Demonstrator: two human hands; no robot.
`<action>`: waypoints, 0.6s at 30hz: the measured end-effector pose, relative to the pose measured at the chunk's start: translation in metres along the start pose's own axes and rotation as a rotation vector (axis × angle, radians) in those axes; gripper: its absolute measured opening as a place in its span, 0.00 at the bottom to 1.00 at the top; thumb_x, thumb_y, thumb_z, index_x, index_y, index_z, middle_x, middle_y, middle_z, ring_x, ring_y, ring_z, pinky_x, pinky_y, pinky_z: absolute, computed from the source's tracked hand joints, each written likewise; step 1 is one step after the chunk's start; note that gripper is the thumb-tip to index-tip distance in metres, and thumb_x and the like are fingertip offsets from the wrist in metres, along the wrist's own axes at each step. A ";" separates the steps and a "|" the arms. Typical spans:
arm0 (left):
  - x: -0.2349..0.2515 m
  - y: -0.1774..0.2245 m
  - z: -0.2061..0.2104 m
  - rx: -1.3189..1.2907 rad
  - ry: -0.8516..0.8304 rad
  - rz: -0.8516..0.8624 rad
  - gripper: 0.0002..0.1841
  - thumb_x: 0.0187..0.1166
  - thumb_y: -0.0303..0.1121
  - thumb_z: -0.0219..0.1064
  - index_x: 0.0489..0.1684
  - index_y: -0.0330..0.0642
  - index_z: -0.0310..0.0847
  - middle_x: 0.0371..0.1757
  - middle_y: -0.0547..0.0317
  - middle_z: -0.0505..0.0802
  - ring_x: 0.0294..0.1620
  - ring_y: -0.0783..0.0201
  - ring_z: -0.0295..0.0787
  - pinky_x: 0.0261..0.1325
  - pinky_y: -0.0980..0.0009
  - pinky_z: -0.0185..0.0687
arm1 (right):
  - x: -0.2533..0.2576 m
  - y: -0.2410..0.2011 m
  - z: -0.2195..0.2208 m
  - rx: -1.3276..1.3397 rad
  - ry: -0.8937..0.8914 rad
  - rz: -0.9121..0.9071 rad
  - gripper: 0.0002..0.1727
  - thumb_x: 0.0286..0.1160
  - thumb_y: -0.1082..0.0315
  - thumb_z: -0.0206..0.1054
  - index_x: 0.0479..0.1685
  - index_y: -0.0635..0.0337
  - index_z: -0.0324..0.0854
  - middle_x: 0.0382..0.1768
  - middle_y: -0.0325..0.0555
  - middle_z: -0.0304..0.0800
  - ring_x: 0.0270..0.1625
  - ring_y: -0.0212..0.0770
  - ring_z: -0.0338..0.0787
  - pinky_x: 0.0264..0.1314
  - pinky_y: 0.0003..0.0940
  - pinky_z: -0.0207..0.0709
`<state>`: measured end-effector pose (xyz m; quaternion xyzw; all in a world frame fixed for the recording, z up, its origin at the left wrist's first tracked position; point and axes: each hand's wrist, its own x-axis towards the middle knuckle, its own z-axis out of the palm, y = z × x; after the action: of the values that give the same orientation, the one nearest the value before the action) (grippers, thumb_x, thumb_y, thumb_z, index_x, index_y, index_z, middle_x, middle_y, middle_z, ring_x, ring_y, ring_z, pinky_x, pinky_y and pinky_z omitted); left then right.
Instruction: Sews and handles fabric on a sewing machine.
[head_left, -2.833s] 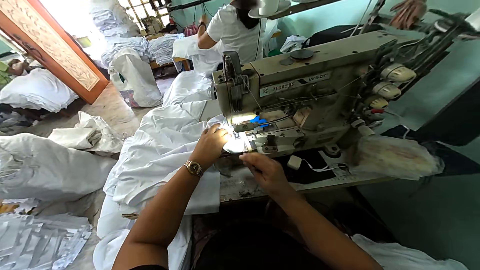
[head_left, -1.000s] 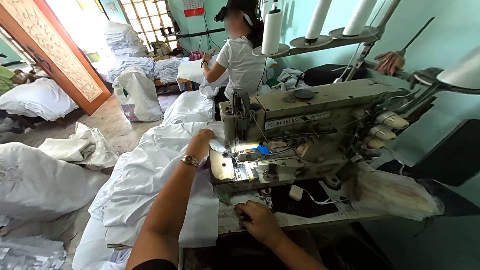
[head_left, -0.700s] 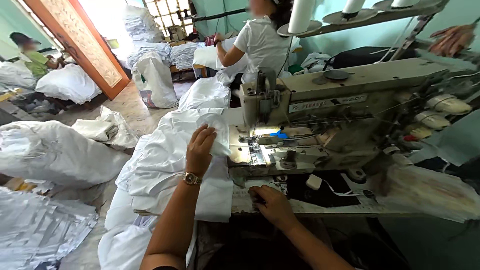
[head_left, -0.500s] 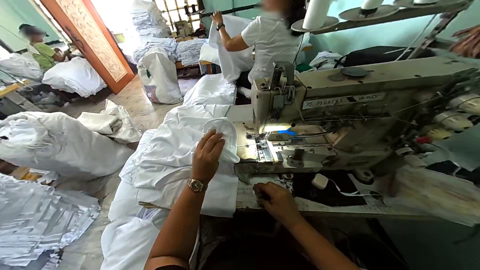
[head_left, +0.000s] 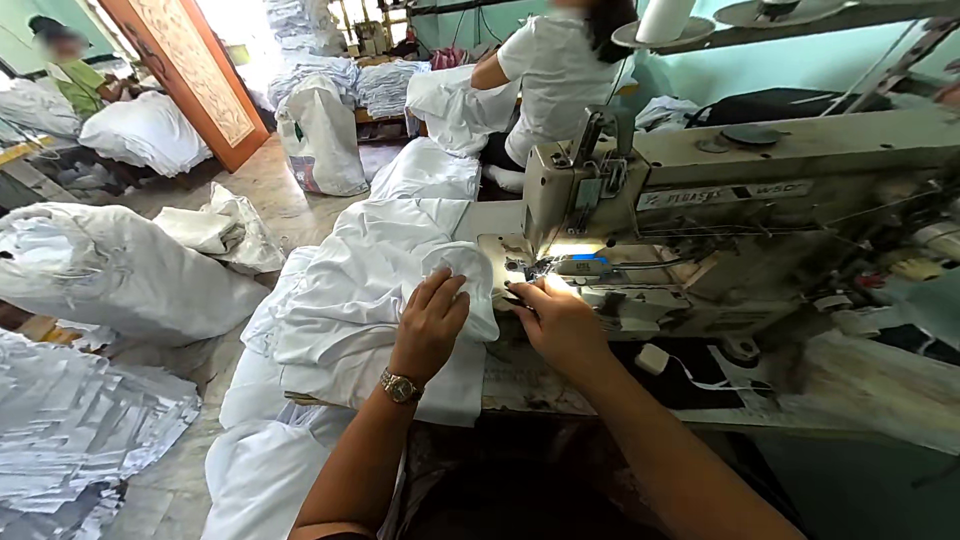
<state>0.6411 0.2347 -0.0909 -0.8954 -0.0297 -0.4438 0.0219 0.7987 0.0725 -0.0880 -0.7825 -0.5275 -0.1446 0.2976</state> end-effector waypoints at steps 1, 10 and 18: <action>-0.001 0.003 -0.002 -0.011 0.017 0.007 0.12 0.74 0.18 0.65 0.43 0.41 0.93 0.62 0.50 0.93 0.74 0.48 0.83 0.76 0.54 0.79 | 0.005 0.000 0.004 -0.009 -0.014 0.004 0.13 0.78 0.66 0.67 0.57 0.53 0.92 0.41 0.55 0.89 0.41 0.56 0.91 0.40 0.55 0.85; -0.002 0.015 0.013 -0.259 -0.248 -0.043 0.13 0.70 0.21 0.70 0.48 0.47 0.92 0.71 0.51 0.88 0.83 0.45 0.73 0.84 0.40 0.65 | -0.048 0.015 -0.001 0.272 0.085 0.226 0.16 0.77 0.59 0.69 0.59 0.52 0.91 0.45 0.49 0.87 0.42 0.40 0.87 0.43 0.38 0.85; -0.031 0.050 -0.033 -0.245 -0.320 0.057 0.10 0.78 0.22 0.64 0.36 0.51 0.87 0.76 0.56 0.86 0.86 0.44 0.70 0.87 0.30 0.51 | -0.047 0.004 -0.014 0.389 0.205 0.137 0.24 0.74 0.48 0.72 0.61 0.54 0.88 0.42 0.47 0.84 0.35 0.36 0.81 0.34 0.32 0.78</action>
<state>0.5997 0.1820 -0.0957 -0.9509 0.0468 -0.2955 -0.0796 0.7851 0.0277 -0.1038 -0.7257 -0.4579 -0.0981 0.5040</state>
